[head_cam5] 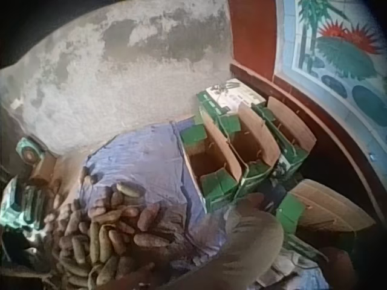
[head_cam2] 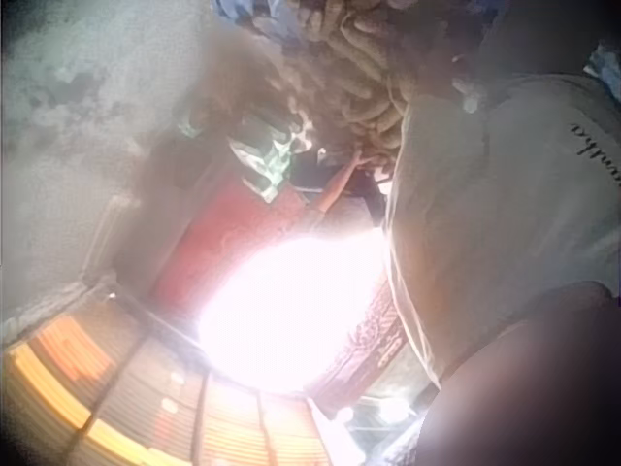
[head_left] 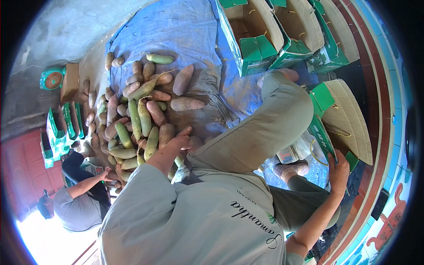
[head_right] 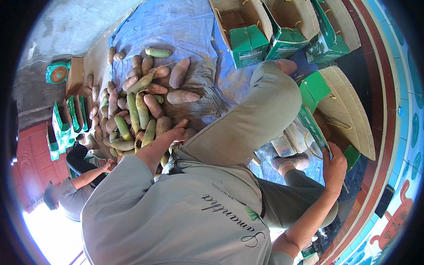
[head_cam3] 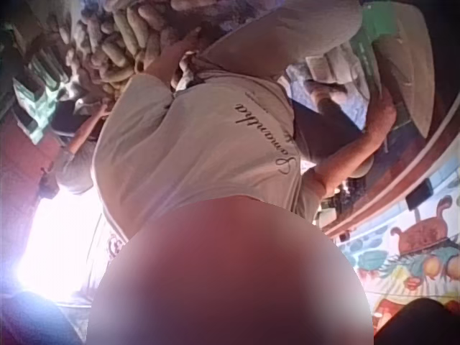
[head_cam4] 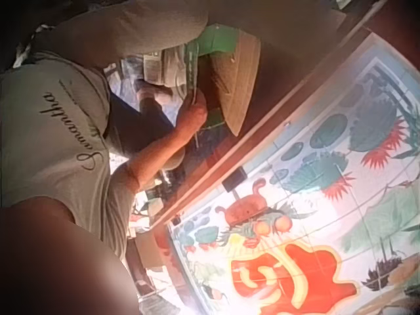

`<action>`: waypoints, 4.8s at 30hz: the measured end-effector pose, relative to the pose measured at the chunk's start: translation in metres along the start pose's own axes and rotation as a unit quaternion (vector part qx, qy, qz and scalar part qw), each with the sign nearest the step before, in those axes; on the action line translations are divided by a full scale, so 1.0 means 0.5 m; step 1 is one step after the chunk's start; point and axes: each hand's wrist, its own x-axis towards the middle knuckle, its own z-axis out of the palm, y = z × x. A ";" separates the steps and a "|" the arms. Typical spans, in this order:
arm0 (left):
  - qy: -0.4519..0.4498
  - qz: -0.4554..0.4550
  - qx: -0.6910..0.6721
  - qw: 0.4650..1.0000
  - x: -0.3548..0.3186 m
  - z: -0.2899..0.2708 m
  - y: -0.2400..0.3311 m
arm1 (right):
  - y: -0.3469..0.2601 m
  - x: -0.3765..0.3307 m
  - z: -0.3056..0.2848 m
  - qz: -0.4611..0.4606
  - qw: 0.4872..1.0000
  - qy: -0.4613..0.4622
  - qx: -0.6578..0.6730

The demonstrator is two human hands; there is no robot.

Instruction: Picking up vegetables from the floor, weighing them on a scale, and packing them into cardboard boxes.

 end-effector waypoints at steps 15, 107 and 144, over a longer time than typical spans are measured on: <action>-0.046 -0.120 0.128 0.984 0.003 0.032 -0.019 | 0.006 -0.005 0.001 0.014 1.000 0.006 -0.009; 0.382 0.481 -0.022 0.789 -0.454 -0.462 0.872 | 0.020 -0.070 0.043 -0.105 0.985 0.045 -0.132; 0.165 0.023 0.009 0.986 -0.128 -0.050 0.034 | -0.004 -0.033 0.002 -0.044 0.999 -0.030 0.005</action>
